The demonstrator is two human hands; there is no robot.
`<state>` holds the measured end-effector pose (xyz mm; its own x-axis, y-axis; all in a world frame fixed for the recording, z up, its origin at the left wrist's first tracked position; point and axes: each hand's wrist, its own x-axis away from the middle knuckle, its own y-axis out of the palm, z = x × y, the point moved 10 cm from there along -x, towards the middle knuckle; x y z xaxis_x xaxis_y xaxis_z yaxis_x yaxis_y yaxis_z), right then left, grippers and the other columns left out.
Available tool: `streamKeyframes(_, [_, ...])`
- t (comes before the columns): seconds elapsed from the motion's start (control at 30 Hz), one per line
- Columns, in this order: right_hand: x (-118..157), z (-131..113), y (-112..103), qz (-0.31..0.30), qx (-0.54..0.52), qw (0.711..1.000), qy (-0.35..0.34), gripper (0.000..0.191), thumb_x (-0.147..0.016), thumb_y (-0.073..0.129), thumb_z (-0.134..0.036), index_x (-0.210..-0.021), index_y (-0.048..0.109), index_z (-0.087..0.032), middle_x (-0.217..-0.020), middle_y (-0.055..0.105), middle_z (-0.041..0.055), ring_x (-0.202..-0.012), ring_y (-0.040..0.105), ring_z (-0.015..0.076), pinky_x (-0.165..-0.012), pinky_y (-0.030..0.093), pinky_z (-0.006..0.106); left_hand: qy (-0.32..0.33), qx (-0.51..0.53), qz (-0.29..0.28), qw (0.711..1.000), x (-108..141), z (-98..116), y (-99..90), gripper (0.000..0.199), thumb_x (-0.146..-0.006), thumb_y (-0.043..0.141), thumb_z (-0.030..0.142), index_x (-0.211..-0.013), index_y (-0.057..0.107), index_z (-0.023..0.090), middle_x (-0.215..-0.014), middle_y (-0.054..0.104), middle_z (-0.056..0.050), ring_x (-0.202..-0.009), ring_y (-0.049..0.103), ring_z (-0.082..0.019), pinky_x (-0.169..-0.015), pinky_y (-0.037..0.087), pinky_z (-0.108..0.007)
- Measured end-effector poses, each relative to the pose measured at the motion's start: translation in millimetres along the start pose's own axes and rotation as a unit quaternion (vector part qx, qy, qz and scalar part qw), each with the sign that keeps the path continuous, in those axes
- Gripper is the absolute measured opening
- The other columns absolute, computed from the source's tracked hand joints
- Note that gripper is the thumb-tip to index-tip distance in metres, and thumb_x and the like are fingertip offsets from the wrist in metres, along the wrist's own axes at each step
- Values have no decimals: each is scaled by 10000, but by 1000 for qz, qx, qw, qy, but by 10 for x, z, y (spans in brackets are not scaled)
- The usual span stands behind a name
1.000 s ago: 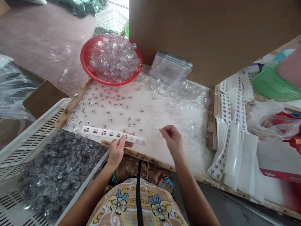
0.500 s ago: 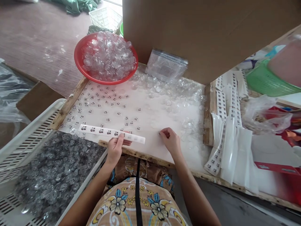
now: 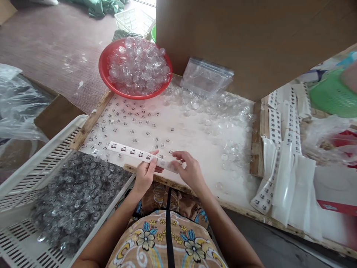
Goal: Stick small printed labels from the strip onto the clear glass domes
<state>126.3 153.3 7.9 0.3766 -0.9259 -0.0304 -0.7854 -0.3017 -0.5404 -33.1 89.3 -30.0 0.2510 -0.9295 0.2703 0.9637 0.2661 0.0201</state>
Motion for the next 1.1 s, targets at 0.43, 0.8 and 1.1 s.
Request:
streamKeyframes(0.43, [17,-196,242,-35,-40,996,-74,157,-912,525,-187,-1039,604,-236,-957,640,54,-848,597,174,-716,488,286,17,21,49,998,-62,-36,-92,351,-898,545,459,-949,681,140,-747,725,-47,-606,694,-178,-577,564,-272])
streamKeyframes(0.8, [-118,658,-450,136,-147,972,124,192,-794,649,-379,-805,587,-198,-700,595,5,-628,524,138,-575,428,265,12,16,62,998,-42,-55,-119,380,-861,582,497,-741,661,145,-603,696,-40,-574,696,-203,-590,568,-289])
streamKeyframes(1.1, [-223,1068,-564,104,-49,974,197,235,-734,616,-417,-763,637,-185,-680,637,42,-605,522,154,-545,392,271,18,11,65,998,-46,-48,-118,370,-868,577,486,-726,650,153,-578,685,-32,-568,697,-203,-582,566,-287])
